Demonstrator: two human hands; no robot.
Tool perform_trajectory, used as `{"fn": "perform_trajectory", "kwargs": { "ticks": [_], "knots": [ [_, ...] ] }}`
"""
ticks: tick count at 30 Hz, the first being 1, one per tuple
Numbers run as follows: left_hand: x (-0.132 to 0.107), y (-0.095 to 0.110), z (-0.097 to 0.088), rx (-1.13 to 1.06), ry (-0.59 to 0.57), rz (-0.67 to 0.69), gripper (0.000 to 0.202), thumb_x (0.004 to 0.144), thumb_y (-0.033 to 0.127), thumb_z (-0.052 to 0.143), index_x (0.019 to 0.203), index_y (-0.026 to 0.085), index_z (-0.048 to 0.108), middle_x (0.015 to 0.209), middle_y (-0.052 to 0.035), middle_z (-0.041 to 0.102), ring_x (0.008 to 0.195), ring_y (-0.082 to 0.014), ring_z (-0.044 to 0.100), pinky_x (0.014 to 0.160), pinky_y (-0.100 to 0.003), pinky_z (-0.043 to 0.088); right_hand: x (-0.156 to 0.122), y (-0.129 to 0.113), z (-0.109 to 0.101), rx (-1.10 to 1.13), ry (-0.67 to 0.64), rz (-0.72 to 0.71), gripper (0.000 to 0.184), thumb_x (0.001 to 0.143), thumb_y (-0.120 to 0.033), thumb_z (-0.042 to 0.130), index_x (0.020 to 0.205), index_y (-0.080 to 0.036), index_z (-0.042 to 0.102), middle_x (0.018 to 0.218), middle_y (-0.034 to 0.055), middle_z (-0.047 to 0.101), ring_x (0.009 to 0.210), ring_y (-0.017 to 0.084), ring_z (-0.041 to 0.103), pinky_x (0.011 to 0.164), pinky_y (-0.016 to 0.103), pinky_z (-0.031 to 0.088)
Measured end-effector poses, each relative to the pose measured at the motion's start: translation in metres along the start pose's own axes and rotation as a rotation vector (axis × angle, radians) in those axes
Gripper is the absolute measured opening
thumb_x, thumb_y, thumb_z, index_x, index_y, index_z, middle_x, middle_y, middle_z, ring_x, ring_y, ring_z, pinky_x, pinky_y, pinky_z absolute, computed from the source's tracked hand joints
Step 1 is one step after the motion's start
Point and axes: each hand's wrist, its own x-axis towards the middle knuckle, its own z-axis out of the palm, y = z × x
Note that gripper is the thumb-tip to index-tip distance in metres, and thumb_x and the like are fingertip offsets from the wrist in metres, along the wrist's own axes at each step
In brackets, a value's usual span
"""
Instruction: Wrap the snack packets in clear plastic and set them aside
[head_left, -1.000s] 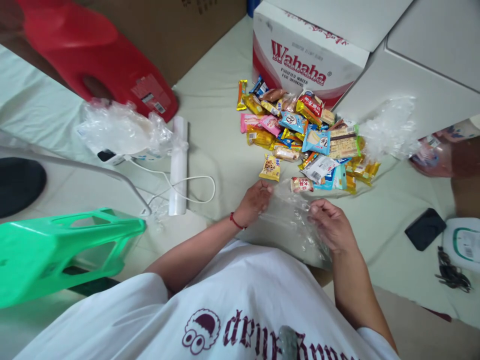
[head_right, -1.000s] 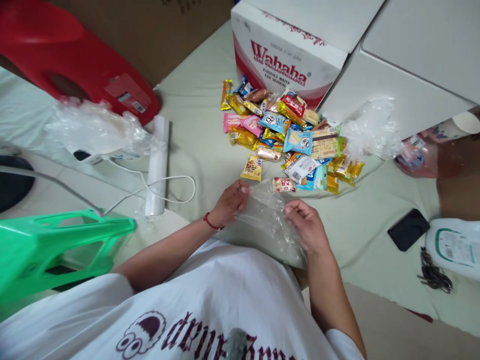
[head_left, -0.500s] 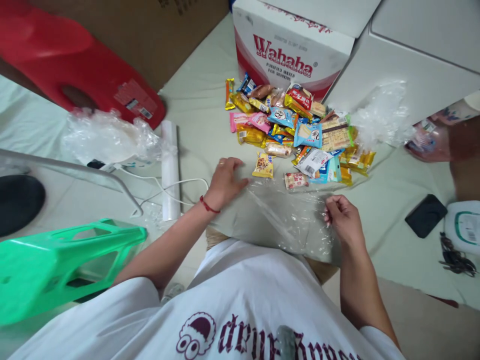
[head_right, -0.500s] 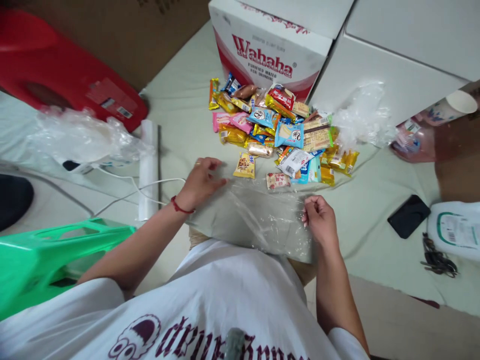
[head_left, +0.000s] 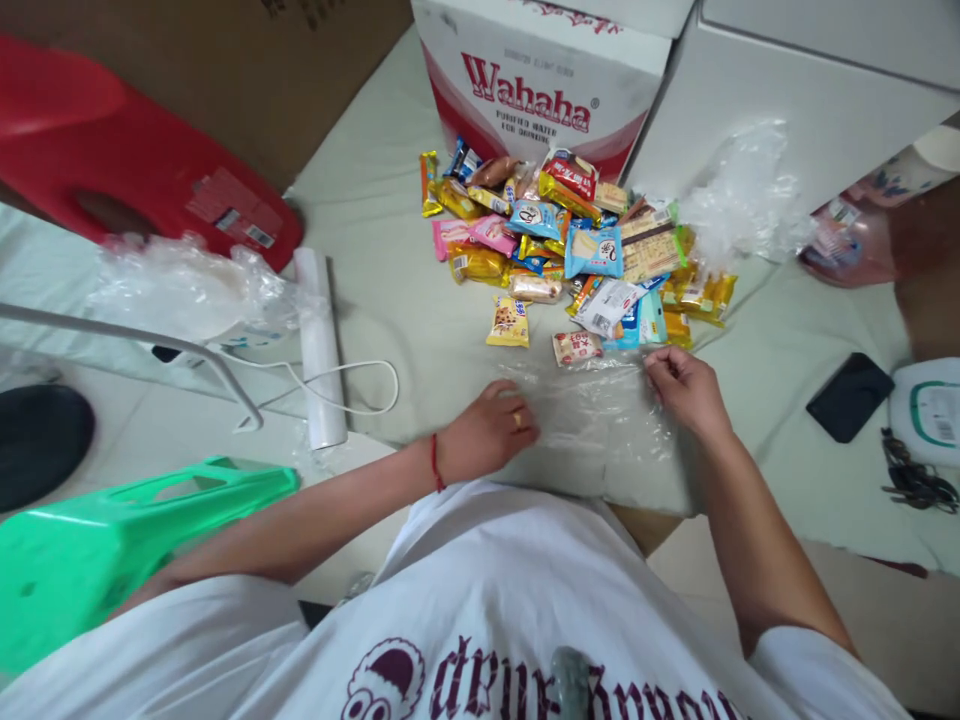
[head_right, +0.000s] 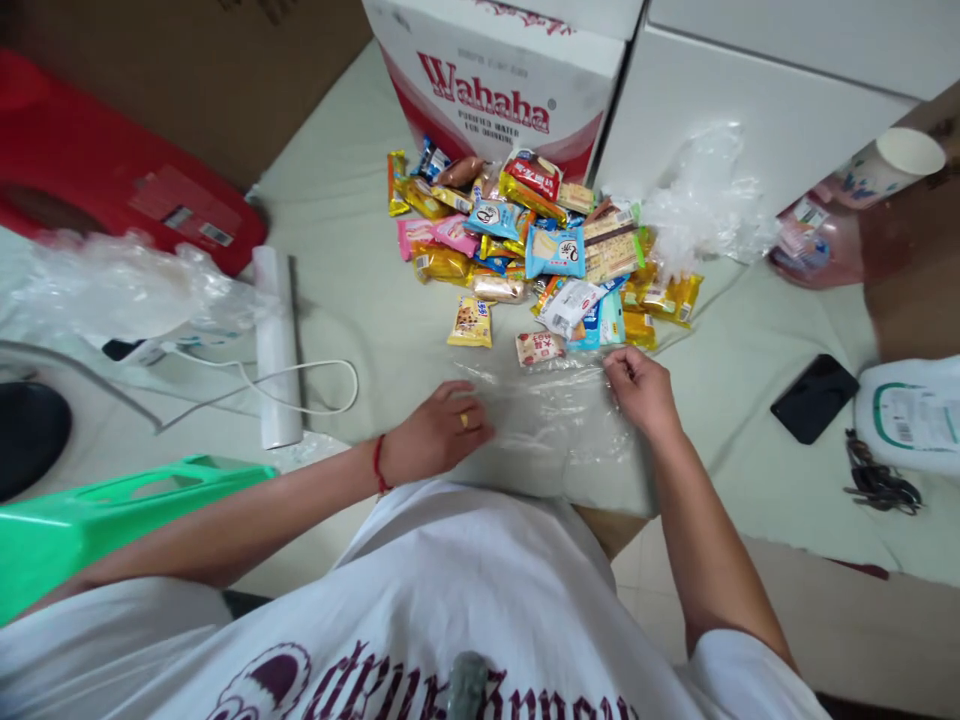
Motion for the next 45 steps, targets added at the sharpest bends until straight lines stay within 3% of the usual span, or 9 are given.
{"fn": "perform_trajectory", "kwargs": {
  "ticks": [6,11,17,23,27,31,34,39,45],
  "knots": [
    [-0.037,0.03,-0.021,-0.134,-0.021,0.051,0.028,0.102,0.035,0.057,0.121,0.019,0.069,0.125,-0.0129,0.073,0.113,-0.024,0.063,0.094,-0.036,0.05,0.035,0.003,-0.009,-0.176,-0.125,-0.27,0.03,0.088,-0.048,0.063,0.087,-0.019,0.073,0.077,0.0037,0.07,0.07,0.017,0.059,0.069,0.029,0.043],
    [-0.009,0.05,-0.046,-0.026,0.095,-0.079,0.021,0.104,0.027,0.053,0.11,0.019,0.072,0.124,-0.0112,0.074,0.09,-0.0185,0.064,0.081,-0.033,0.052,0.043,-0.01,-0.007,-0.271,-0.193,-0.392,0.032,0.091,-0.048,0.059,0.082,-0.02,0.072,0.078,0.0054,0.07,0.071,0.018,0.06,0.07,0.03,0.043],
    [0.056,0.068,0.003,0.047,0.112,0.173,0.025,0.103,0.017,0.051,0.117,0.024,0.07,0.143,-0.0095,0.065,0.135,-0.0244,0.055,0.104,-0.044,0.047,0.04,-0.017,-0.003,-0.329,-0.187,-0.393,0.034,0.091,-0.047,0.057,0.078,-0.02,0.072,0.074,0.0052,0.07,0.067,0.018,0.058,0.067,0.03,0.041],
    [0.052,0.042,0.03,-0.24,-0.102,-0.33,0.021,0.091,0.009,0.054,0.1,0.018,0.071,0.099,-0.01,0.073,0.088,-0.0217,0.068,0.077,-0.035,0.051,0.034,-0.006,-0.015,-0.295,-0.167,-0.342,0.03,0.091,-0.044,0.058,0.088,-0.02,0.076,0.085,0.006,0.076,0.076,0.02,0.064,0.074,0.031,0.045],
    [0.012,0.027,0.018,-0.836,0.109,-0.681,0.009,0.088,0.024,0.059,0.089,0.018,0.067,0.078,-0.0015,0.066,0.067,-0.0138,0.059,0.062,-0.025,0.046,0.032,0.012,-0.015,-0.221,-0.138,-0.256,0.032,0.09,-0.045,0.059,0.089,-0.018,0.076,0.081,0.0047,0.074,0.073,0.018,0.063,0.071,0.029,0.046],
    [-0.018,0.022,0.008,-1.276,0.364,-1.086,0.033,0.079,0.047,0.074,0.086,0.017,0.063,0.065,0.0051,0.056,0.047,-0.0057,0.042,0.046,-0.02,0.033,0.03,0.025,-0.009,-0.195,-0.117,-0.22,0.032,0.092,-0.045,0.059,0.094,-0.018,0.076,0.083,0.0051,0.074,0.074,0.019,0.064,0.073,0.031,0.048],
    [-0.026,0.019,0.007,-1.33,0.475,-1.23,0.041,0.073,0.053,0.079,0.082,0.017,0.061,0.057,0.0073,0.052,0.042,-0.0039,0.036,0.042,-0.019,0.025,0.02,0.019,-0.013,-0.262,-0.07,-0.304,0.028,0.093,-0.042,0.06,0.098,-0.02,0.077,0.094,0.0079,0.074,0.086,0.023,0.067,0.083,0.037,0.051],
    [-0.025,0.01,0.004,-1.267,0.425,-1.242,0.039,0.077,0.052,0.075,0.07,0.018,0.056,0.05,0.007,0.049,0.042,-0.0045,0.036,0.042,-0.018,0.025,-0.03,-0.031,-0.037,-0.31,0.314,-0.494,0.02,0.096,-0.034,0.064,0.11,-0.026,0.076,0.109,0.01,0.07,0.094,0.024,0.065,0.085,0.039,0.053],
    [-0.02,-0.023,-0.009,-1.246,0.268,-1.072,0.025,0.074,0.039,0.075,0.075,0.018,0.061,0.052,0.0072,0.051,0.043,-0.0063,0.04,0.044,-0.019,0.028,-0.084,-0.077,0.009,-0.444,-0.593,-0.655,0.026,0.102,-0.029,0.054,0.114,-0.029,0.077,0.086,0.0059,0.073,0.08,0.022,0.065,0.071,0.033,0.049]
  ]
}}
